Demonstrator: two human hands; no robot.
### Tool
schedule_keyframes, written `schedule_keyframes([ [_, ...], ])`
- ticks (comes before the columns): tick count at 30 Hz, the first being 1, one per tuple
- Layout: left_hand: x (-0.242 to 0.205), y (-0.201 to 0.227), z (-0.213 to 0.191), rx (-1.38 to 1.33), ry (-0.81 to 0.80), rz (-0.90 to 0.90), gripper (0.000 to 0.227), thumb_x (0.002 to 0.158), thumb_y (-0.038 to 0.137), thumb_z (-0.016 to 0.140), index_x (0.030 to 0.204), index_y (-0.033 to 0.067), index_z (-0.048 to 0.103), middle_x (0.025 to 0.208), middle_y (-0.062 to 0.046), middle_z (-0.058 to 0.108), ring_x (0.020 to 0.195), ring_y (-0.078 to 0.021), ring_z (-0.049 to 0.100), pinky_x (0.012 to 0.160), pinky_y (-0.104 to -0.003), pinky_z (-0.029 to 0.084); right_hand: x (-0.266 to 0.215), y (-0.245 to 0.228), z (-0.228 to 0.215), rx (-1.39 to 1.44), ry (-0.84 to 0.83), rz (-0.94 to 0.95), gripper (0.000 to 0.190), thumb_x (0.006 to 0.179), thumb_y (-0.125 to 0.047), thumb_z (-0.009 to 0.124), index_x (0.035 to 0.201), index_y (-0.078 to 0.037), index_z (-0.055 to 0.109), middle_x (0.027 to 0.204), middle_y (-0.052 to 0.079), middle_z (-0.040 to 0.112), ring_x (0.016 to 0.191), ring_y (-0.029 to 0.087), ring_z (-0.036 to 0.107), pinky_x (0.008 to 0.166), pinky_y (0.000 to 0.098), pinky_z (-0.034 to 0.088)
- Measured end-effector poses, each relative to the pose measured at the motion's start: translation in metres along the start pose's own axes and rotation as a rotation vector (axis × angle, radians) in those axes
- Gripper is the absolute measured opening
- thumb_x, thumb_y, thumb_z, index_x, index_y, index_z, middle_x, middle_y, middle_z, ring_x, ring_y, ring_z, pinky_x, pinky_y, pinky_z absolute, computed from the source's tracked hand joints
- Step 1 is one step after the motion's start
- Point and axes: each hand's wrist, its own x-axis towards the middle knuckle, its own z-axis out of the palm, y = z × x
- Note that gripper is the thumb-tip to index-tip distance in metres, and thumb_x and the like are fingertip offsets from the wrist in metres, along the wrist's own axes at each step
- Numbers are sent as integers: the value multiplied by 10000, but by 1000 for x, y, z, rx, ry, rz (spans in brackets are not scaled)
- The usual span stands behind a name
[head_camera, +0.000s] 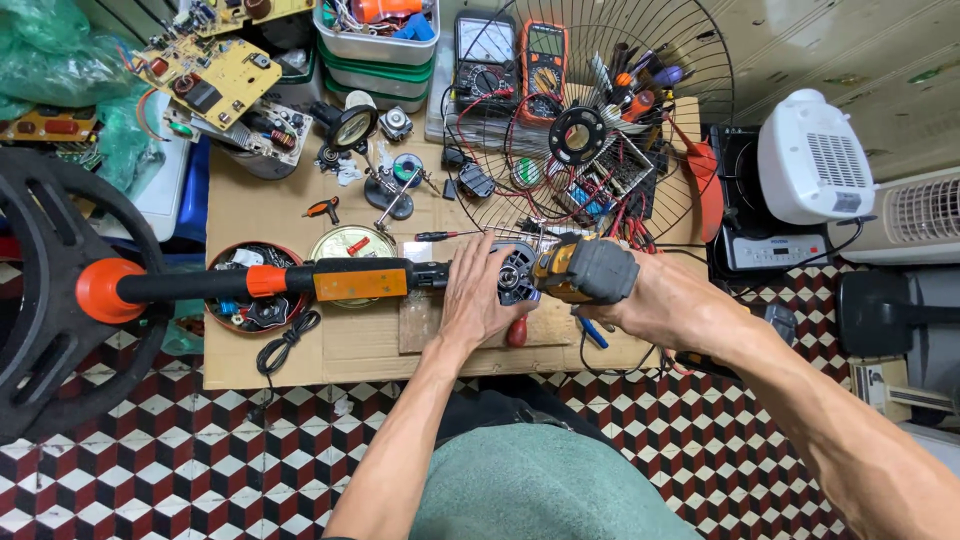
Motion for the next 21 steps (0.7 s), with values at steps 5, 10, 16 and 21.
schedule_keyframes([
  [5,1,-7,25,23,141,104,495,776,255,856,1202,142,631,1512,-175,494,1476,-369,360,1266,-534,196,-1,4,1,6,14,-35,463,787,-401,797,1171,-193,643,915,105,773,848,292,744,759,435,577],
  [10,4,3,16,19,149,68,367,784,175,815,1106,125,645,1446,-181,528,1435,-381,391,1235,-535,201,-2,0,1,-26,21,-30,455,795,-407,790,1172,-200,642,921,98,766,844,290,735,755,439,575],
  [16,3,7,14,52,153,97,335,792,161,815,1067,122,627,1445,-227,508,1425,-414,386,1215,-542,211,-4,5,4,21,46,-70,466,782,-391,795,1172,-187,640,917,99,771,833,284,742,748,435,576],
  [21,2,9,12,56,159,93,327,786,147,807,1059,119,628,1451,-233,503,1426,-419,387,1217,-551,213,-7,5,4,57,42,-69,473,790,-385,805,1193,-191,650,905,96,779,826,266,756,761,422,584],
])
